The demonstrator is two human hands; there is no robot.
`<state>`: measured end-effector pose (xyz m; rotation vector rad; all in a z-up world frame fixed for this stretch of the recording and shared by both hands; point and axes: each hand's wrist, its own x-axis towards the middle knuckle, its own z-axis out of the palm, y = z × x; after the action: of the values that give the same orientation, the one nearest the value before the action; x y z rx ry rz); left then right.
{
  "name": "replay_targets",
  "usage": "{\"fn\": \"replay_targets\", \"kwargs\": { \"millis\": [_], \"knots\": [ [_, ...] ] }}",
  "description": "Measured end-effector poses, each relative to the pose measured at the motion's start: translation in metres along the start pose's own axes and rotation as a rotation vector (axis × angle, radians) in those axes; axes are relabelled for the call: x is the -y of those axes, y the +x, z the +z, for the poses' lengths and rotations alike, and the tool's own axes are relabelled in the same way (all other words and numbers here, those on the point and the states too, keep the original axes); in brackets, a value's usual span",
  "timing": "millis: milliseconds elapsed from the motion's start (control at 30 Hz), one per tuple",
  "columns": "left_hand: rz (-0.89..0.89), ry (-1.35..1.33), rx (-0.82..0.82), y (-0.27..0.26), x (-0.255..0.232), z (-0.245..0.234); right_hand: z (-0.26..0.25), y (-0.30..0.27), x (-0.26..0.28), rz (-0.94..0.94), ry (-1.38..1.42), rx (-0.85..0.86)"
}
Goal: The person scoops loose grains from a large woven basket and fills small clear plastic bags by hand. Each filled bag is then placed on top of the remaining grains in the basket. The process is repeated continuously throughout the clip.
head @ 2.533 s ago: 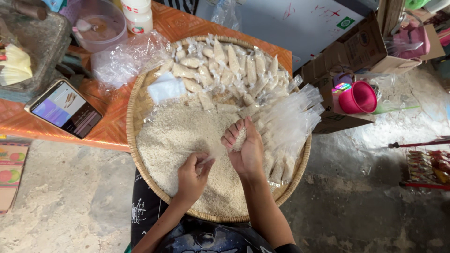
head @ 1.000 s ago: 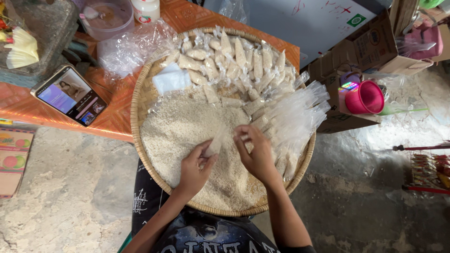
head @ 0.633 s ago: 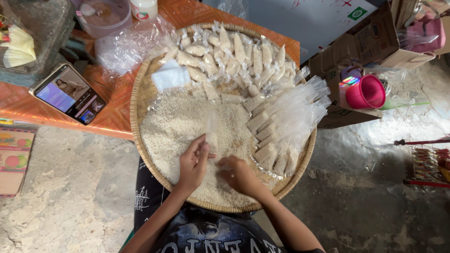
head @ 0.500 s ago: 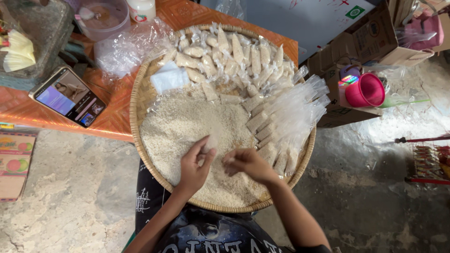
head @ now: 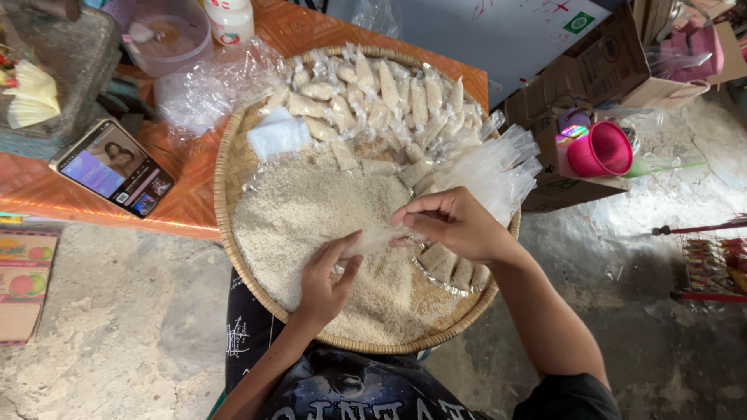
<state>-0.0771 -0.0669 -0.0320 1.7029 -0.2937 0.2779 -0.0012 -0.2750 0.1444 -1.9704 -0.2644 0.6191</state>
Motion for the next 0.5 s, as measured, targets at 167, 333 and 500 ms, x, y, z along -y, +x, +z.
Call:
{"fn": "replay_targets", "kwargs": {
  "millis": [167,333,500],
  "knots": [
    [0.036,0.004,-0.022,-0.003,0.009,0.004,0.001,0.005,0.009,0.019,0.050,0.074],
    [-0.154,-0.213,-0.053,-0.005,0.017,0.008,0.017,0.004,0.009,-0.087,-0.067,0.118],
    [-0.102,-0.134,-0.065,-0.008,0.020,0.007,0.044,-0.003,0.007,0.044,-0.142,-0.011]
  ]
}}
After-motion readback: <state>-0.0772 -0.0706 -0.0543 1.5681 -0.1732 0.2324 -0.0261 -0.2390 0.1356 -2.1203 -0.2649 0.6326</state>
